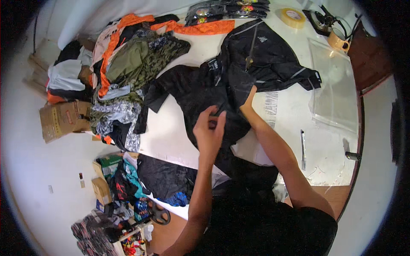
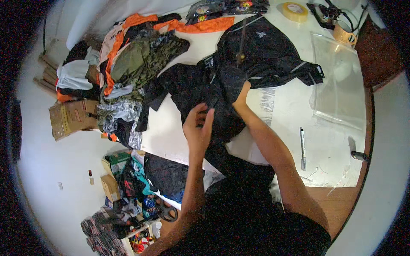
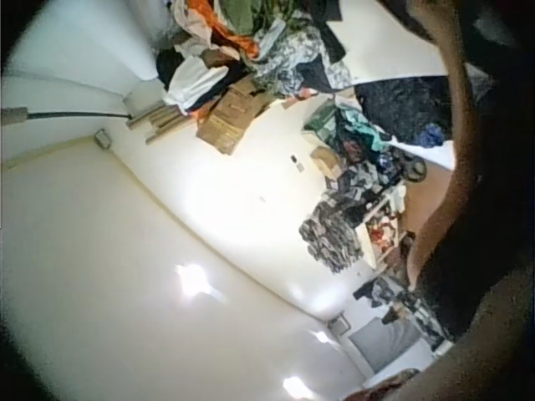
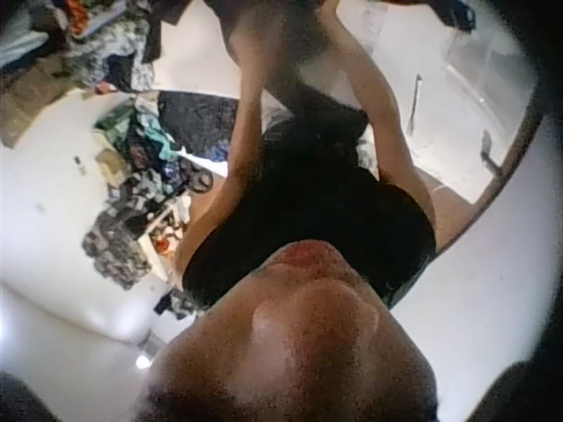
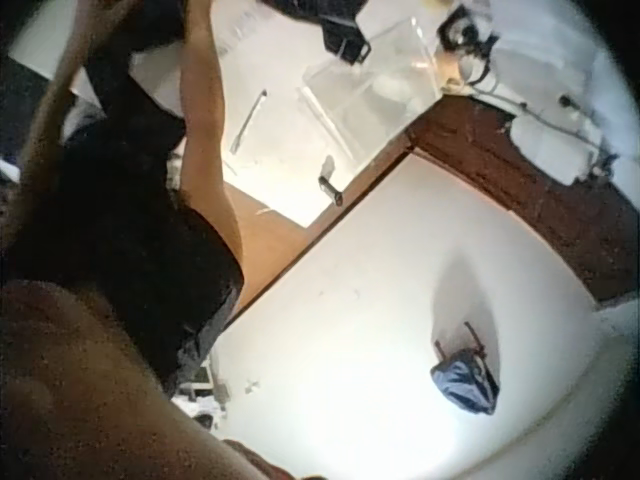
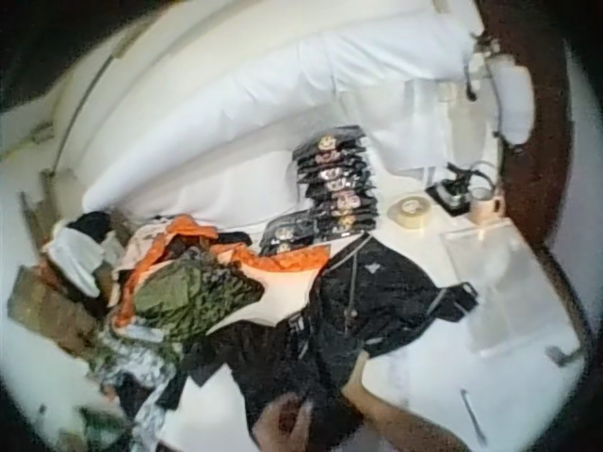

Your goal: Cutting and trimming garment labels or excess fabric using scissors.

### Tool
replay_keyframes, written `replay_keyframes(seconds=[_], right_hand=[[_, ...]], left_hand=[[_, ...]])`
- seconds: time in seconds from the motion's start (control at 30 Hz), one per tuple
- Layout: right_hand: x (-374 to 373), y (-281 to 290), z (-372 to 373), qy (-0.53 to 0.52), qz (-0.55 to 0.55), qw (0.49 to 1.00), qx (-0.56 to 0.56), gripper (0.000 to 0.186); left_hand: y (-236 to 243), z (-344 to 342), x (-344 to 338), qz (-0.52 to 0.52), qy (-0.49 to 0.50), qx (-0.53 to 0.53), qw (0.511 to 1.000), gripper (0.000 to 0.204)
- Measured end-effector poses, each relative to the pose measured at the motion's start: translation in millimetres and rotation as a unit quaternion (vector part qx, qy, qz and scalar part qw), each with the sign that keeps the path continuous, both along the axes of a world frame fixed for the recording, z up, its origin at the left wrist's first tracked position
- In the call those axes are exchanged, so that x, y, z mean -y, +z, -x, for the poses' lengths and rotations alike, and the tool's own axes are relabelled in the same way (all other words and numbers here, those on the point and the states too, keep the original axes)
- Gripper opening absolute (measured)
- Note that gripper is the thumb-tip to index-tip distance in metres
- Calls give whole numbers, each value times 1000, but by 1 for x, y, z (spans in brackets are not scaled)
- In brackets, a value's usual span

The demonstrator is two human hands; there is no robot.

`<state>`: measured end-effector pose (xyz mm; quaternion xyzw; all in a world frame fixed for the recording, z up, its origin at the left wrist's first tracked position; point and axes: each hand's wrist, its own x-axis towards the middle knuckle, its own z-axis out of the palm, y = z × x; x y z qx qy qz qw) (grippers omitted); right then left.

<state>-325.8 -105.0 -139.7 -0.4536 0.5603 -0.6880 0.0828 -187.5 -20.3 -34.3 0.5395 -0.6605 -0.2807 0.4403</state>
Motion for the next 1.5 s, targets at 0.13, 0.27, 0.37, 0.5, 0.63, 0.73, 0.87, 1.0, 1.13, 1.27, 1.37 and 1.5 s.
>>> replay_keyframes(seconds=[0.13, 0.27, 0.37, 0.5, 0.63, 0.73, 0.87, 1.0, 1.13, 1.27, 1.37, 1.5], right_hand=[[-22, 20, -11, 191, 149, 811, 532, 16], [-19, 26, -4, 104, -97, 988, 53, 13], [-23, 38, -24, 112, -23, 993, 38, 6], [-32, 60, -38, 161, -20, 981, 104, 6], [-43, 80, -43, 165, -39, 986, 3, 5], [-50, 94, -45, 204, -54, 977, 25, 5], [-52, 98, -53, 175, 46, 983, 40, 9], [-61, 96, -42, 174, 63, 983, -18, 15], [-66, 111, -38, 182, 82, 979, 40, 17], [-60, 108, -24, 224, 21, 974, -4, 21], [-65, 114, -23, 253, -30, 967, -6, 23], [-55, 107, -24, 315, 30, 943, 100, 18]], left_hand=[[17, 54, 17, 12, -9, 17, 1000, 32], [18, 66, 27, 34, 29, 22, 999, 29], [10, 38, 34, 75, 37, 95, 992, 21], [7, 9, 28, -107, 21, -121, 987, 14], [28, -4, 12, -85, 32, -167, 982, 11], [42, -6, 0, 18, -5, -74, 997, 11], [46, -8, -9, 123, -63, 73, 988, 19], [47, -7, -12, 92, -90, 35, 991, 17], [62, -2, -13, 47, -100, 48, 993, 15], [80, -2, -17, 40, -113, 95, 988, 16], [83, -4, -17, 42, -133, 105, 985, 21], [74, -10, -11, 42, -133, -4, 990, 18]])
